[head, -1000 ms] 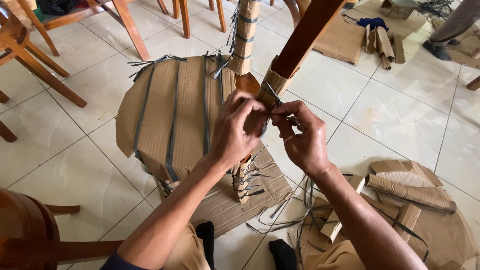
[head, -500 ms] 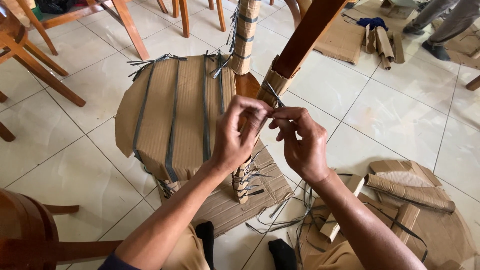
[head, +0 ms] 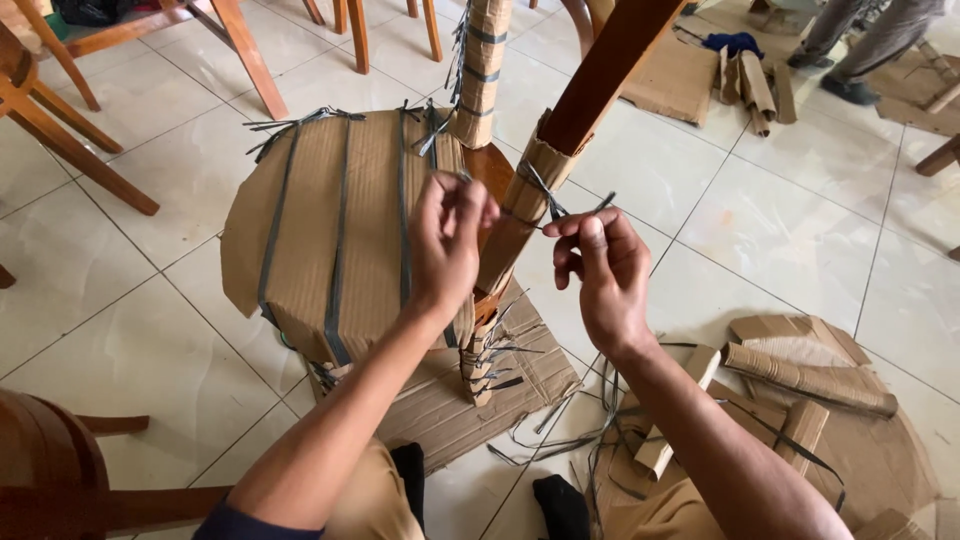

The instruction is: Wrapping a wooden chair leg with cardboard and securing it with plastic ties

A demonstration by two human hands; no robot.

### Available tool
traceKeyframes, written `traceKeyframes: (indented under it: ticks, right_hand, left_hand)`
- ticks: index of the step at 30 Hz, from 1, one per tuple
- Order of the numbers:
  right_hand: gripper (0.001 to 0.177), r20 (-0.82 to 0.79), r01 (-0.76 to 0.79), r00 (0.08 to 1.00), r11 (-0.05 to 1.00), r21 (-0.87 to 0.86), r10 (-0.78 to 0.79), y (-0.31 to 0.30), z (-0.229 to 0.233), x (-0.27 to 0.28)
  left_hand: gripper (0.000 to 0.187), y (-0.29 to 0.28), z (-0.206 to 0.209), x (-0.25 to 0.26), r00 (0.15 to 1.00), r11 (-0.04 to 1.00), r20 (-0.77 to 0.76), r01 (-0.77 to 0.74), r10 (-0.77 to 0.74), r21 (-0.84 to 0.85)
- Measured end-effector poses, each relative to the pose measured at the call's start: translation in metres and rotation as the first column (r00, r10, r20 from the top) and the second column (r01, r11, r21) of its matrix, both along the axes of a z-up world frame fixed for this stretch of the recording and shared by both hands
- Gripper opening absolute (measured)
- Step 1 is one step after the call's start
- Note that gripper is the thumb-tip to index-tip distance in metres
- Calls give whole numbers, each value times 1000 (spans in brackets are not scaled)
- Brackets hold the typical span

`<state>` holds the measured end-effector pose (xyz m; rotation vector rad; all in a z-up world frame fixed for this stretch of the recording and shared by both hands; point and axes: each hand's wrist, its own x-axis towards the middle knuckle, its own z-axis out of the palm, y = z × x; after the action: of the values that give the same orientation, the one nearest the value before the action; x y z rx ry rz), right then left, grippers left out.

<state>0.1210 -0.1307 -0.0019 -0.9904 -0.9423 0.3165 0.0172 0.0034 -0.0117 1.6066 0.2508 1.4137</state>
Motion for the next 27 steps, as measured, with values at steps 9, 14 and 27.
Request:
traceKeyframes:
  ticks: [9, 14, 27]
  right_hand:
    - [20, 590, 218, 750, 954, 207, -300, -3, 12, -5]
    - [17, 586, 215, 750, 951, 222, -306, -3, 23, -13]
    - [19, 639, 287, 708, 950, 127, -299, -1, 7, 0]
  left_hand:
    - [18, -31, 10, -21, 972, 845, -155, -71, 179, 529]
    - [14, -23, -10, -7, 980, 868, -99, -101, 170, 487]
    - [13, -41, 13, -19, 994, 861, -35, -70, 101, 504]
